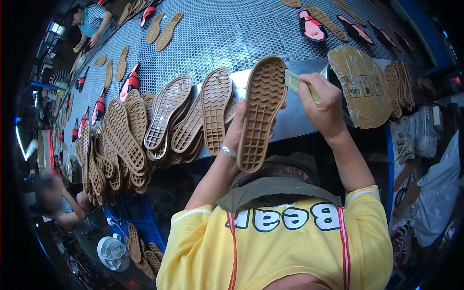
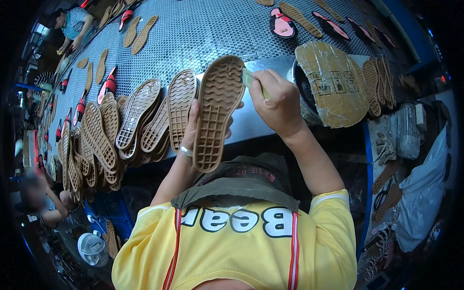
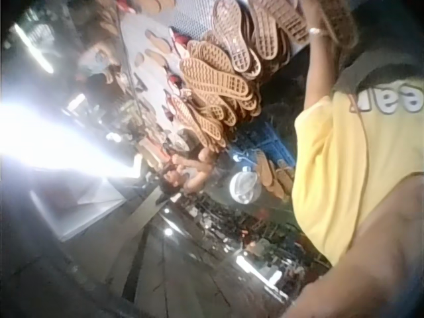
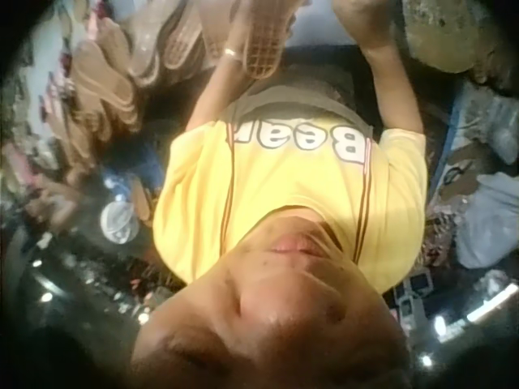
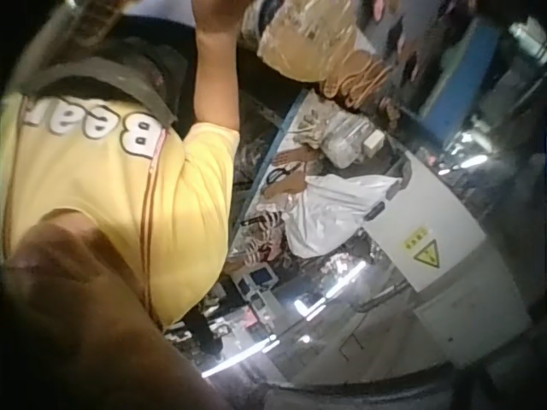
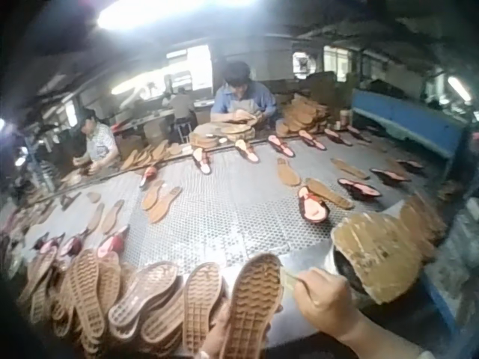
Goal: The person applies adhesive onto shoe soles using a scraper tool, working through individual soles and retrieving additional soles from a conveyor belt.
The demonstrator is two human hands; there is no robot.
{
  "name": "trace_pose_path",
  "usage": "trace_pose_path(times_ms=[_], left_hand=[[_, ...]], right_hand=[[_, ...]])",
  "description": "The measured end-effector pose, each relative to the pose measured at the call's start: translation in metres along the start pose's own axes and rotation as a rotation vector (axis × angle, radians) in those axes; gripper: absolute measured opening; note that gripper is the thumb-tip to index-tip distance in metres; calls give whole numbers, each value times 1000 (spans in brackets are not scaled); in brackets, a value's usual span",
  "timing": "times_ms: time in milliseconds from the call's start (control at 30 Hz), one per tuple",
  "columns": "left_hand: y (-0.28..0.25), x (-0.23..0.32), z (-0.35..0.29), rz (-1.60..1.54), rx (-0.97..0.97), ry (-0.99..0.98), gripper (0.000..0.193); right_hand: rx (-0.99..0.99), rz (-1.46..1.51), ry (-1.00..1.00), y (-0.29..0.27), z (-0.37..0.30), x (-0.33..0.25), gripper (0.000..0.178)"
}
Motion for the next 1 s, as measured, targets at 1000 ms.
trace_pose_path(times_ms=[1000], left_hand=[[-4, -8, 16, 46, 85, -36, 63]], right_hand=[[-137, 391, 195, -2, 34, 68, 12]])
Point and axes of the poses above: each hand's wrist, its own z-axis towards the middle knuckle, its own y-axis out of the palm, x = y × z, the point moved 10 cm from there along z, towards the middle knuckle, and after that the axes turned 8 degrees about y, right-handed, at the moved point
